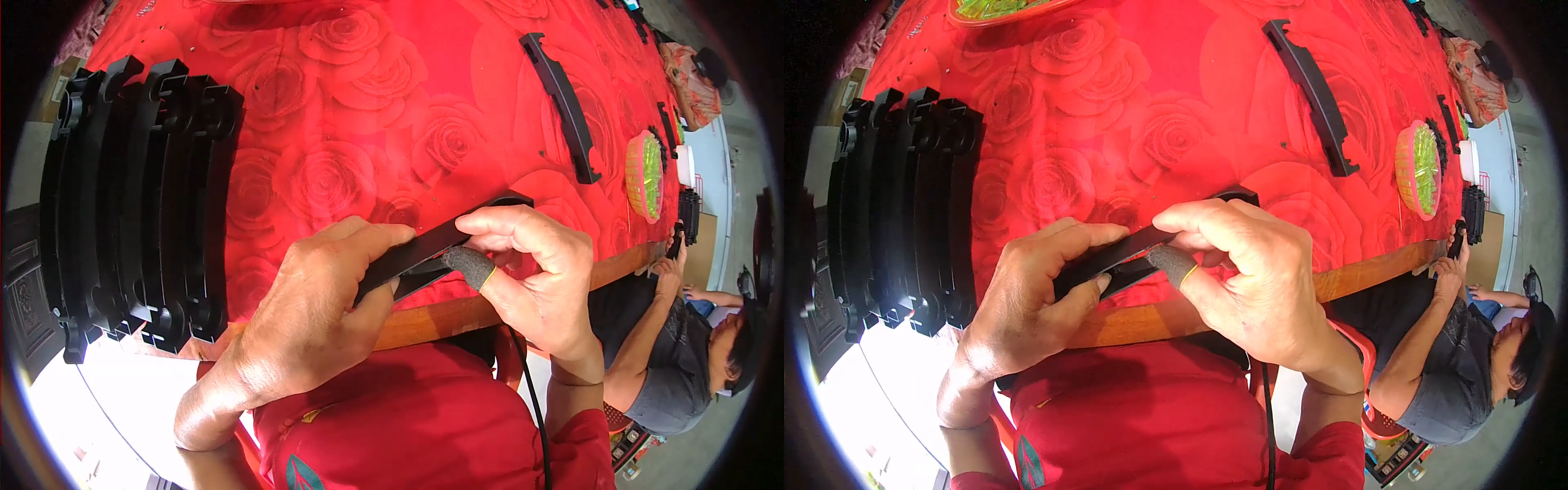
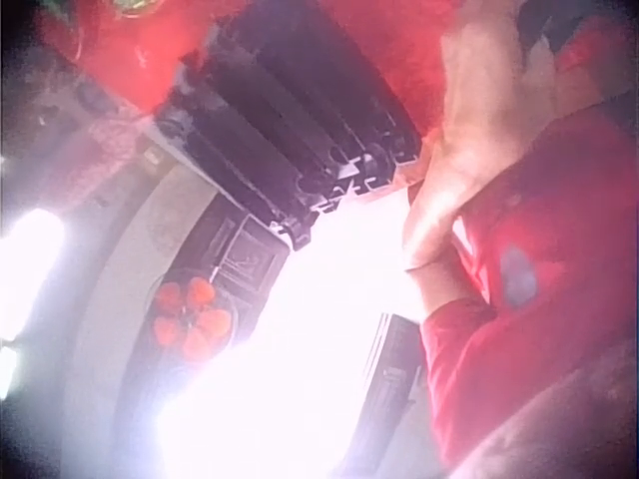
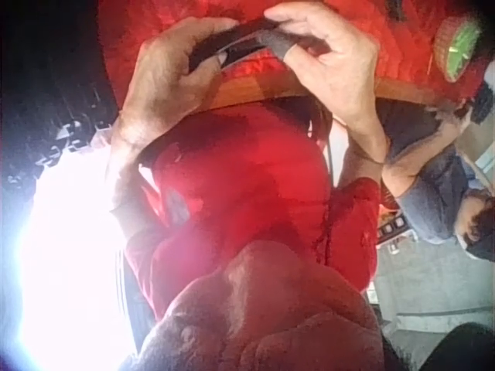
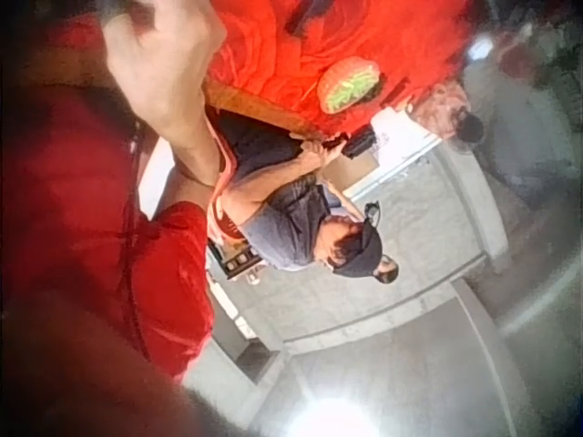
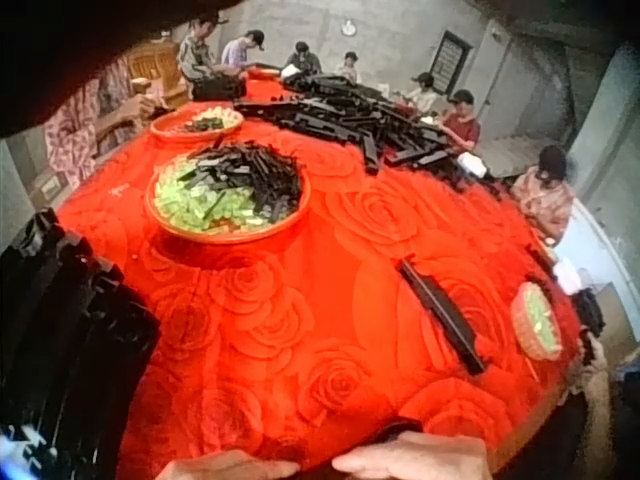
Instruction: The person takes a strip from a tray and presses it into the interior groove of a plastic casing by hand.
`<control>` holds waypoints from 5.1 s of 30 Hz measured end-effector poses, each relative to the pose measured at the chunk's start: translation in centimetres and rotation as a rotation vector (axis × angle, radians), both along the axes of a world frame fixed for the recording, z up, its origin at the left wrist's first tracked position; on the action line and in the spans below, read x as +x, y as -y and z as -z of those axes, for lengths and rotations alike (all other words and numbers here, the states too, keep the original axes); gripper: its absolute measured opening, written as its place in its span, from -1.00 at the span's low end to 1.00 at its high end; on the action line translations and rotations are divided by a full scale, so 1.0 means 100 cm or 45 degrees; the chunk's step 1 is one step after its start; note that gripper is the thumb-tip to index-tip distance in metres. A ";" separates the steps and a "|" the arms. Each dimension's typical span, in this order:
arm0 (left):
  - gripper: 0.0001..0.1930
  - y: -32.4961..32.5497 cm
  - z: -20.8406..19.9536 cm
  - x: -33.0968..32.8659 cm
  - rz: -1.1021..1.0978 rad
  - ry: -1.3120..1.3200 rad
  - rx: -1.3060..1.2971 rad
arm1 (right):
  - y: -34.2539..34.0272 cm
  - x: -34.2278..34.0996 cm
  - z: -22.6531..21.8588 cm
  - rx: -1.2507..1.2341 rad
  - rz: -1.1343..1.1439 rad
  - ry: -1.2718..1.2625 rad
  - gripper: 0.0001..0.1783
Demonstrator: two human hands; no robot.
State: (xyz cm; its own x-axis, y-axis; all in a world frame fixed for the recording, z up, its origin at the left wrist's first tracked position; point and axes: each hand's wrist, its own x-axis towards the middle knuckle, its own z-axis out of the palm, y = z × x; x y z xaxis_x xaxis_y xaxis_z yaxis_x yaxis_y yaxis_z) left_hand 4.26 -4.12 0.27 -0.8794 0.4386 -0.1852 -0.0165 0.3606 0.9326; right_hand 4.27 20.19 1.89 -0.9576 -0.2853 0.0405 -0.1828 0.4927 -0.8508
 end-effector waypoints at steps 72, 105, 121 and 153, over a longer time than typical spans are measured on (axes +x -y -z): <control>-0.63 -0.003 -0.018 -0.004 -0.041 0.172 -0.070 | -0.030 -0.046 0.012 0.273 -0.508 0.147 -0.59; -0.61 0.001 -0.017 -0.009 0.005 0.021 -0.116 | -0.026 -0.046 0.014 0.252 -0.557 0.139 -0.60; -0.67 0.002 -0.018 -0.010 -0.009 0.124 -0.078 | -0.032 -0.055 0.008 0.220 -0.689 0.150 -0.48; -0.64 -0.002 -0.016 -0.009 0.003 -0.007 -0.156 | -0.028 -0.047 0.020 0.228 -0.556 0.141 -0.55</control>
